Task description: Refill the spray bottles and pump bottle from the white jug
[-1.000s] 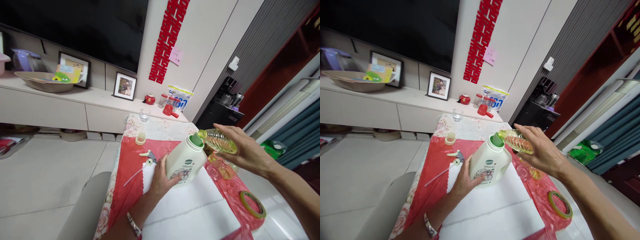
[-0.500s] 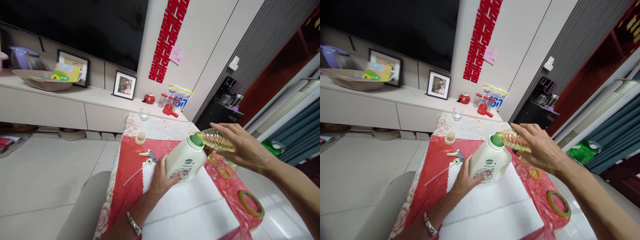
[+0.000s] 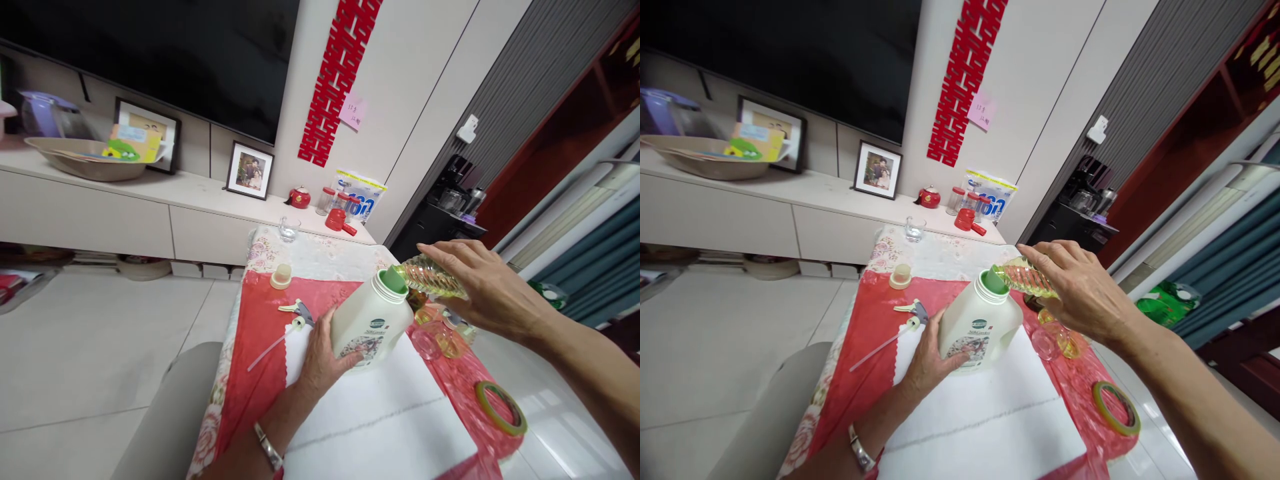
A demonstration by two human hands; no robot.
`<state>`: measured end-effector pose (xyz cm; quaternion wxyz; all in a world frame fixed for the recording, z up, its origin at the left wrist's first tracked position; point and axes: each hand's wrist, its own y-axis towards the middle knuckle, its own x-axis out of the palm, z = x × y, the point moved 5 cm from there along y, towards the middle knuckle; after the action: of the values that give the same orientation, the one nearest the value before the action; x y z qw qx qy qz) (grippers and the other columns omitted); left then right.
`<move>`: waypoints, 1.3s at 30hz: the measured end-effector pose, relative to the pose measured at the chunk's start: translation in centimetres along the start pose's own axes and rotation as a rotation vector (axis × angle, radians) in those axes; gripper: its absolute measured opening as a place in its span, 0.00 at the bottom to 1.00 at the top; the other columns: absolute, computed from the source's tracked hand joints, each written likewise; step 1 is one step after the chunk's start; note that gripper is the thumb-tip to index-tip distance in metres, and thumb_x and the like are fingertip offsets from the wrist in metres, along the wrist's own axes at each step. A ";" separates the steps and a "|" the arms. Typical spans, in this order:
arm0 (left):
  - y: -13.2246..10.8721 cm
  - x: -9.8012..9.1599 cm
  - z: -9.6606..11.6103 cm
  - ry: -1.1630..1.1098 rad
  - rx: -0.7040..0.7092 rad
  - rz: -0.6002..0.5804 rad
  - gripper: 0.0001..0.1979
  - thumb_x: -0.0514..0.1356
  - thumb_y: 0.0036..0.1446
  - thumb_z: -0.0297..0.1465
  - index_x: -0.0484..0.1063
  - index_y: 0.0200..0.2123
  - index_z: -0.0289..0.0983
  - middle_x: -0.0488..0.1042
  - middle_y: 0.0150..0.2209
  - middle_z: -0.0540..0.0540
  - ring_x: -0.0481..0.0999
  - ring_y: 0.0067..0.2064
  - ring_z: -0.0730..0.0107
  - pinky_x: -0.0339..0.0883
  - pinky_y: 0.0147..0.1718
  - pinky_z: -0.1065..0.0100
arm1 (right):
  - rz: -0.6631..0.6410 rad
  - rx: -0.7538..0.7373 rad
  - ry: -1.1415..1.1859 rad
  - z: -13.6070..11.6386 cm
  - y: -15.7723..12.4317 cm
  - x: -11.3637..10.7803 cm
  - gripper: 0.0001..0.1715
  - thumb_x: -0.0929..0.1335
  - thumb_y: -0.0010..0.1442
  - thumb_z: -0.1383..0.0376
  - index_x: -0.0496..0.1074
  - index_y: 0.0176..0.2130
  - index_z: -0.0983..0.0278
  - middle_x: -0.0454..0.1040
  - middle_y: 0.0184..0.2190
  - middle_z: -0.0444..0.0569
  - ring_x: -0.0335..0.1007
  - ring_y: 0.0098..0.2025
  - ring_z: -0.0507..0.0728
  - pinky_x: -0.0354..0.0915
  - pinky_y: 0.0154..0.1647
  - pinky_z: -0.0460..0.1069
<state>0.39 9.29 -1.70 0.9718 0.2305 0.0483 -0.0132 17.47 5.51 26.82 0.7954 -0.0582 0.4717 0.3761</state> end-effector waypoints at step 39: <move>0.2 -0.2 0.4 -0.009 -0.013 -0.014 0.50 0.68 0.48 0.51 0.52 0.67 0.38 0.65 0.62 0.32 0.65 0.64 0.42 0.60 0.62 0.42 | 0.053 -0.139 -0.407 -1.6 2.3 -2.9 0.29 0.62 0.66 0.71 0.59 0.64 0.56 0.65 0.62 0.52 0.59 0.63 0.65 0.58 0.55 0.61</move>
<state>0.26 9.33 -1.28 0.9734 0.2237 0.0454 -0.0206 14.05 4.82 28.86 0.8582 -0.0233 0.2758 0.4323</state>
